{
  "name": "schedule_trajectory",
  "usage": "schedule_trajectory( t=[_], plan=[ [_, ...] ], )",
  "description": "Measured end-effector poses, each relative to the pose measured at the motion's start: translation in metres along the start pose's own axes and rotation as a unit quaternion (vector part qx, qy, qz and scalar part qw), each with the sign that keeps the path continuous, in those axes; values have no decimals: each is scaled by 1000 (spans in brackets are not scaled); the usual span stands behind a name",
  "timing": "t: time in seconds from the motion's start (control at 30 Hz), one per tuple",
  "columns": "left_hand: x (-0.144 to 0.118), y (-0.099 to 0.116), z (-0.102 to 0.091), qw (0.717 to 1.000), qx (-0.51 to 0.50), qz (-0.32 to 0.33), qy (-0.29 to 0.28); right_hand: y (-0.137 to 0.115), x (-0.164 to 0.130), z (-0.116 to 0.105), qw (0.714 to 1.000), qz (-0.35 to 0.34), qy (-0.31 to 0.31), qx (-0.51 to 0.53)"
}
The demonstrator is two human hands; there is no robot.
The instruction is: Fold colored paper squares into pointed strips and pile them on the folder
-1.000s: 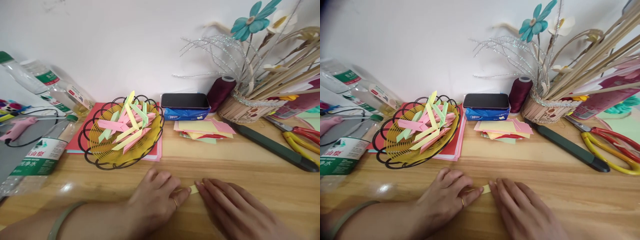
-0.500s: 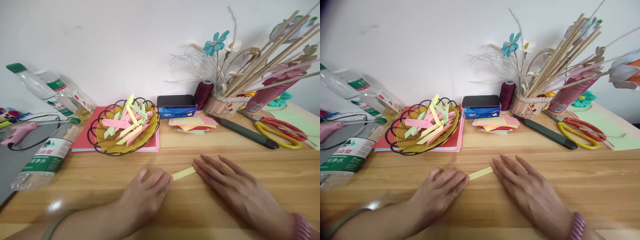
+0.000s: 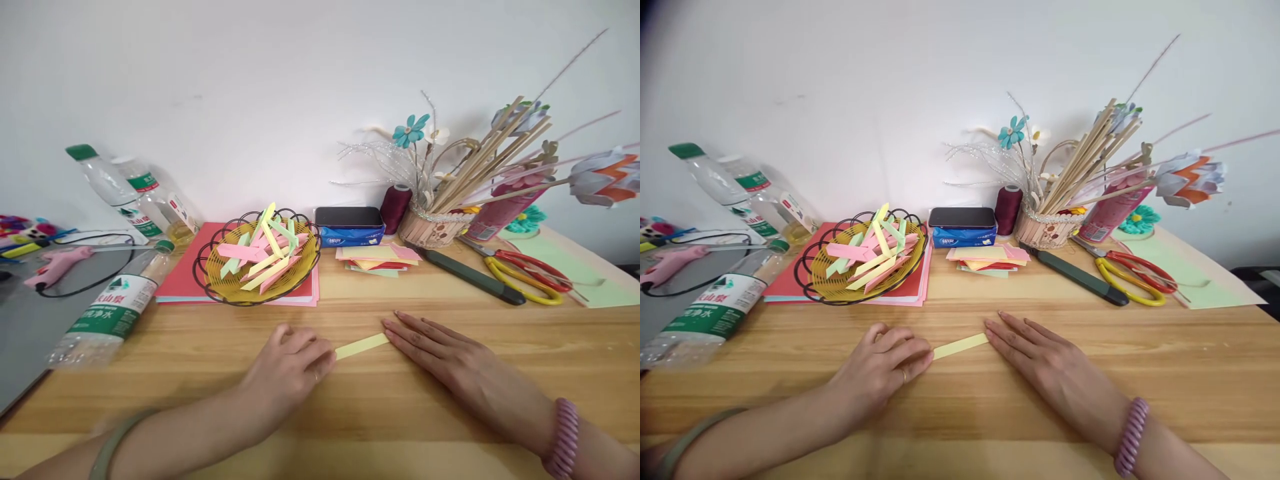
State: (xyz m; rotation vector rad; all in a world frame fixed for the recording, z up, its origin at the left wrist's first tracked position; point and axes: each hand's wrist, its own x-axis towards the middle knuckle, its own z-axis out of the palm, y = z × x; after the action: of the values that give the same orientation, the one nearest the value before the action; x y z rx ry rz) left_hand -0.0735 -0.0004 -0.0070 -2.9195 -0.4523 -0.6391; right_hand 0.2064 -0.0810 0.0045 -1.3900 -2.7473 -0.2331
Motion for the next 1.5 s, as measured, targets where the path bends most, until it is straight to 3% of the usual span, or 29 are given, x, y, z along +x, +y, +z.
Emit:
schedule_trajectory(
  t=[0.1, 0.23, 0.3, 0.43, 0.53, 0.73, 0.87, 1.0, 1.13, 1.37, 1.5],
  plan=[
    [3, -2, 2, 998, -56, -17, 34, 2, -4, 2, 999, 18, 11, 28],
    [8, -6, 0, 985, -144, -58, 78, -1, -6, 3, 990, 80, 91, 71],
    [13, -5, -2, 984, -143, -66, 87, -9, 1, -2, 987, 69, 116, 85],
    [22, 6, -1, 998, -56, -14, 29, -35, 29, -9, 991, -1, 88, 97],
    [24, 14, 5, 1000, 4, 17, -19, -46, 42, -5, 994, 7, 82, 73],
    [13, 15, 5, 995, 63, 59, -57, -39, 31, -1, 995, 1, 93, 32],
    [4, 15, 0, 996, 49, 30, -70, -33, 27, -4, 995, -4, 101, 15],
    [3, 16, 0, 999, 33, -1, -39, -24, 19, -3, 995, -9, 97, 11],
    [8, 12, 3, 999, 39, 18, -8, -15, 12, -4, 996, -17, 87, 8],
    [13, 10, 12, 994, 85, 59, 38, -24, 29, -6, 979, -56, 195, 2],
    [17, 10, 5, 994, 76, 45, 63, -23, 36, -14, 976, -39, 210, 36]
  ],
)
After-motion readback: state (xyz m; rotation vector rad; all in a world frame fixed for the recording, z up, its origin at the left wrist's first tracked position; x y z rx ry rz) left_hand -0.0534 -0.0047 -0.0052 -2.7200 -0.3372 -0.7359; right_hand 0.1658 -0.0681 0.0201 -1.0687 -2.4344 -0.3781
